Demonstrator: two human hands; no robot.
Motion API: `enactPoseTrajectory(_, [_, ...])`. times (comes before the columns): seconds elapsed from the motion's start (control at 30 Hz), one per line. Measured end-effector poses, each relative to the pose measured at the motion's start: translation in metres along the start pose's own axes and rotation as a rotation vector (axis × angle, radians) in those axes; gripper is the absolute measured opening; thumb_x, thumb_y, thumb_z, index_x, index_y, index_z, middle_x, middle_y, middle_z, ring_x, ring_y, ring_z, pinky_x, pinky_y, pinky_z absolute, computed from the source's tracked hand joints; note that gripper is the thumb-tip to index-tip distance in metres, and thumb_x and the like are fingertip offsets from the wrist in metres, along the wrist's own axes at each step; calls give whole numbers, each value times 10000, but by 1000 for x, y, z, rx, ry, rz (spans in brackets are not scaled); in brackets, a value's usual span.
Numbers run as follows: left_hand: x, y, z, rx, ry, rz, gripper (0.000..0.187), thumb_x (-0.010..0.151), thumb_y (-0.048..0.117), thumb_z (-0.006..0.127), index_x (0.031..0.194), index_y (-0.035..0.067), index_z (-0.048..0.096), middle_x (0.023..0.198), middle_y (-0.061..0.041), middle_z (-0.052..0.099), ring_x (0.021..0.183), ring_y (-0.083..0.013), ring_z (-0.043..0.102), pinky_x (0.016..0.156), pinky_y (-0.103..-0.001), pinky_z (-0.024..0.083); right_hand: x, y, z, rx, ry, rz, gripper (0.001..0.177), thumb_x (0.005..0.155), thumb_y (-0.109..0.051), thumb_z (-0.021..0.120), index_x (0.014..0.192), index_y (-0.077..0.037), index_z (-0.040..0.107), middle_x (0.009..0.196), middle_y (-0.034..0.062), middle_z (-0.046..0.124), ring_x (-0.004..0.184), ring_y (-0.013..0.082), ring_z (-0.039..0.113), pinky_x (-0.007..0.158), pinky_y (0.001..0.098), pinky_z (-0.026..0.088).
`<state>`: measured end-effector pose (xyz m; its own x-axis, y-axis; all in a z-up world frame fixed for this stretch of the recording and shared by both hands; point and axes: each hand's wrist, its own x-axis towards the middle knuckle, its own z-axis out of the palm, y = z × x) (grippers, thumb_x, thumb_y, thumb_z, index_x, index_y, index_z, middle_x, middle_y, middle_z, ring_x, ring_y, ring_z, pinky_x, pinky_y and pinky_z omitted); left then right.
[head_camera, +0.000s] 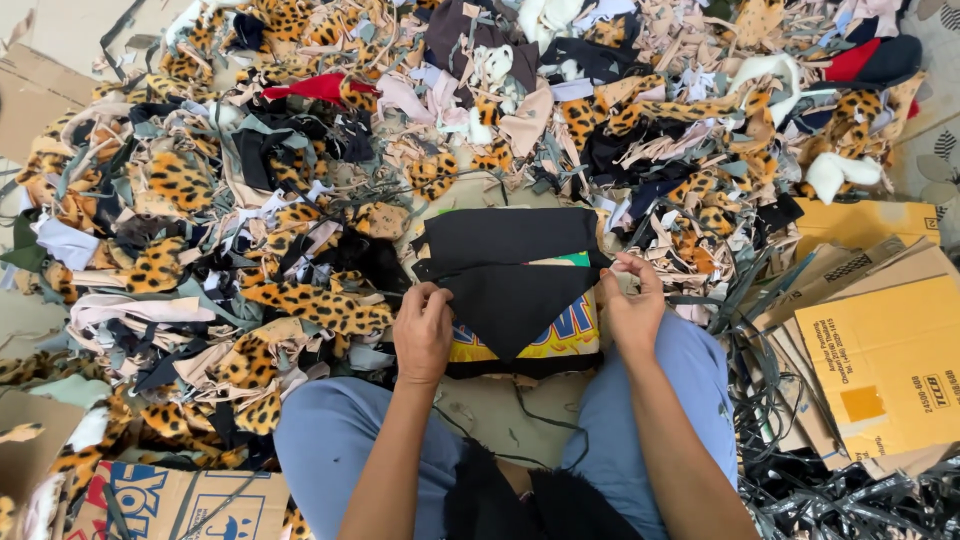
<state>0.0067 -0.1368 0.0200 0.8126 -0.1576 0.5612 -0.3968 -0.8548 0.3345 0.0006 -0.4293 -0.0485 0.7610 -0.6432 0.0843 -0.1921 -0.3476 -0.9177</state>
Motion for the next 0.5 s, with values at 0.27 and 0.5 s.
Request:
enactPoseTrajectory(0.27, [6, 5, -1, -43, -19, 17, 182, 925, -29, 643, 924, 141, 578, 937, -2, 499, 863, -197, 628, 734, -314, 573, -5, -11, -4, -337, -133, -34, 201, 866, -370, 768, 1065, -341, 756, 1193, -9, 516, 1292, 283, 372, 1161, 552, 134])
enactPoseTrajectory(0.5, [5, 1, -1, -6, -5, -7, 176, 918, -24, 626, 896, 144, 578, 926, -10, 507, 818, -195, 595, 710, -312, 556, -3, -4, -6, -395, -143, -126, 195, 927, -450, 767, 933, -267, 701, 1184, -28, 570, 1302, 260, 394, 1151, 543, 153])
